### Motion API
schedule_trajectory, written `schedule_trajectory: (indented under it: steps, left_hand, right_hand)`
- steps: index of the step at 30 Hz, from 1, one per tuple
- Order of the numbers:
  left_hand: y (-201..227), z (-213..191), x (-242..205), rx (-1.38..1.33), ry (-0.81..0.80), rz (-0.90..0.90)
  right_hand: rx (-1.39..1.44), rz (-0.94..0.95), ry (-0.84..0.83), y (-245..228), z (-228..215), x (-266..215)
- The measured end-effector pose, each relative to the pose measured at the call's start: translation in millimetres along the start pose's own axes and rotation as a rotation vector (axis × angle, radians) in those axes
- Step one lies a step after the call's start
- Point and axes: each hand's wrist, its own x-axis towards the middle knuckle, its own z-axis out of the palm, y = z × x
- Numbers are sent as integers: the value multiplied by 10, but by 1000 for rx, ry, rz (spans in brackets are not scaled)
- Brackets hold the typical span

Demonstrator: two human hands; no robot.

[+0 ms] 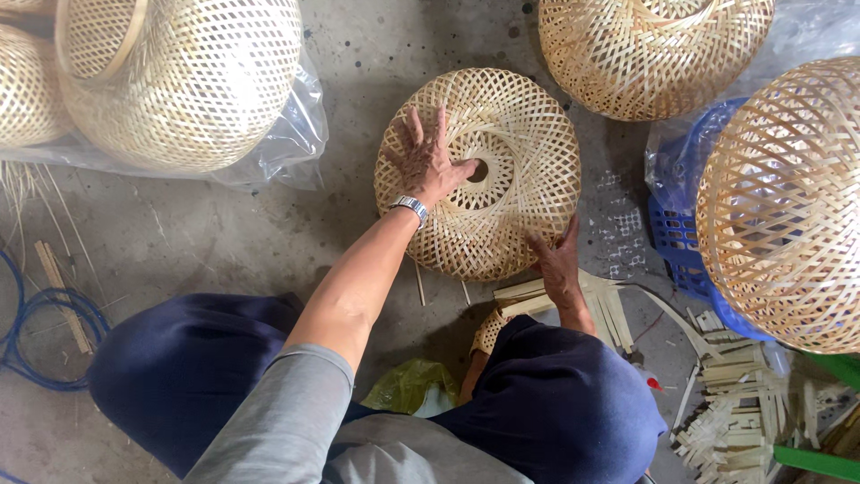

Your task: The person sits on the floor and weaves thin bamboo strips into the top of a basket, tucking and pressing them into the existing pattern. They then apply glue from a small bottle to the woven sections to secure the strips in place.

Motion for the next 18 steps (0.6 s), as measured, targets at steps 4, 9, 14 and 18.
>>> schedule_trajectory:
  steps: [4, 9, 14, 18]
  left_hand:
    - [-62, 4, -8, -36, 21, -10]
    - [-643, 160, -53, -400, 361, -139]
    - [-1265, 313, -251, -528, 173, -388]
    - [-1509, 582, -295, -616, 291, -275]
  right_hand:
    - [23, 36, -10, 165, -71, 48]
    - [-103, -91, 52, 626, -318, 210]
    - [-5, -68, 31, 671, -449, 270]
    - [131, 39, 65, 624, -401, 229]
